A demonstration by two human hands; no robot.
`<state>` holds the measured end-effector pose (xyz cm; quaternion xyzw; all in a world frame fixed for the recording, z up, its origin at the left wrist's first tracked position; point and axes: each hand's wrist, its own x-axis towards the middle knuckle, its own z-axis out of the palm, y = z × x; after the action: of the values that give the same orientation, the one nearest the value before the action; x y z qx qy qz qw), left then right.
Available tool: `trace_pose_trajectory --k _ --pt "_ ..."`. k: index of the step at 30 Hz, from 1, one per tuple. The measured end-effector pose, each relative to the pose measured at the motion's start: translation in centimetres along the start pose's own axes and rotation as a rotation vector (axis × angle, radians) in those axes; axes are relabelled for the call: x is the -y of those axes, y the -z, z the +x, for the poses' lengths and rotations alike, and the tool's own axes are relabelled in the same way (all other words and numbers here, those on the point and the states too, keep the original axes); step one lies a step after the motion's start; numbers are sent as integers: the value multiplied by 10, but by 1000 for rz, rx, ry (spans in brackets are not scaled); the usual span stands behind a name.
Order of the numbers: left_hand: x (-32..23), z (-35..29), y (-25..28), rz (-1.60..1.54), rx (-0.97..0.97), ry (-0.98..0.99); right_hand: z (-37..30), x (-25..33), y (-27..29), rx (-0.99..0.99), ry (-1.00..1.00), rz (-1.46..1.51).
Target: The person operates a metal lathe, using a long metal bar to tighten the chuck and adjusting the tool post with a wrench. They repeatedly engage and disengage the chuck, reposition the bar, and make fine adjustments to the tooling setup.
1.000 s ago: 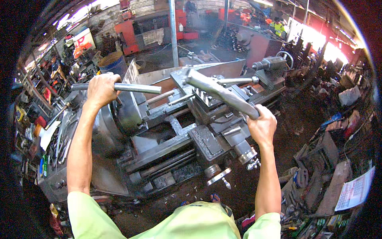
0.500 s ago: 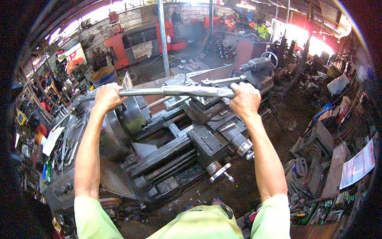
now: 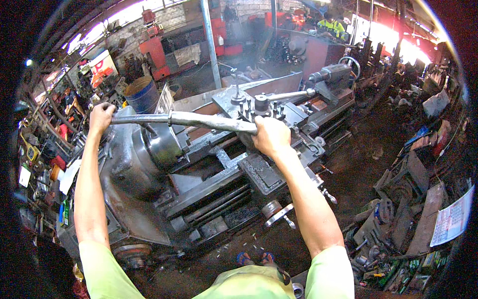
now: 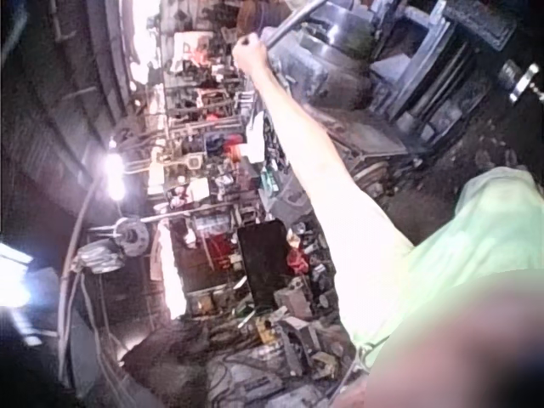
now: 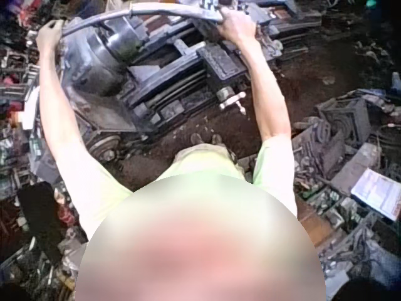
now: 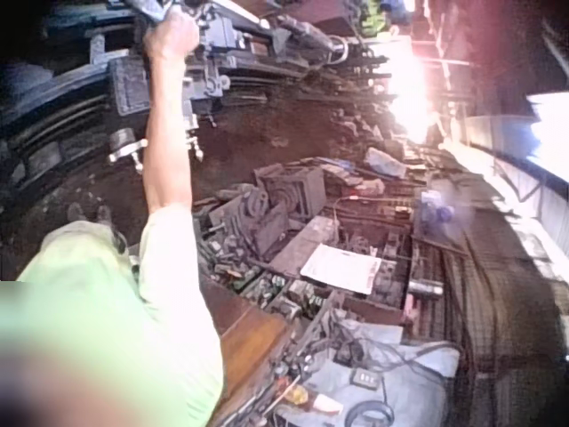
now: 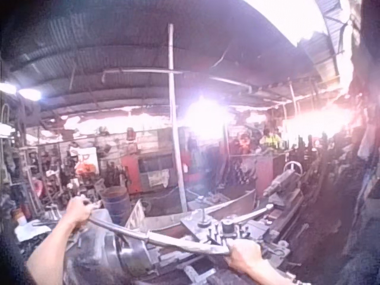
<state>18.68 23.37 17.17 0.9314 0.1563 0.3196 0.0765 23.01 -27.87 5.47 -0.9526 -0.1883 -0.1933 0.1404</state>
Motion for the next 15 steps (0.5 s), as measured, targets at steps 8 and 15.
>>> trace_pose_trajectory --k 8,15 --pt "66 62 -60 -849 -153 629 -7 -9 9 285 -39 104" --pt "72 80 -64 -149 -104 371 -16 20 17 207 -300 -99"
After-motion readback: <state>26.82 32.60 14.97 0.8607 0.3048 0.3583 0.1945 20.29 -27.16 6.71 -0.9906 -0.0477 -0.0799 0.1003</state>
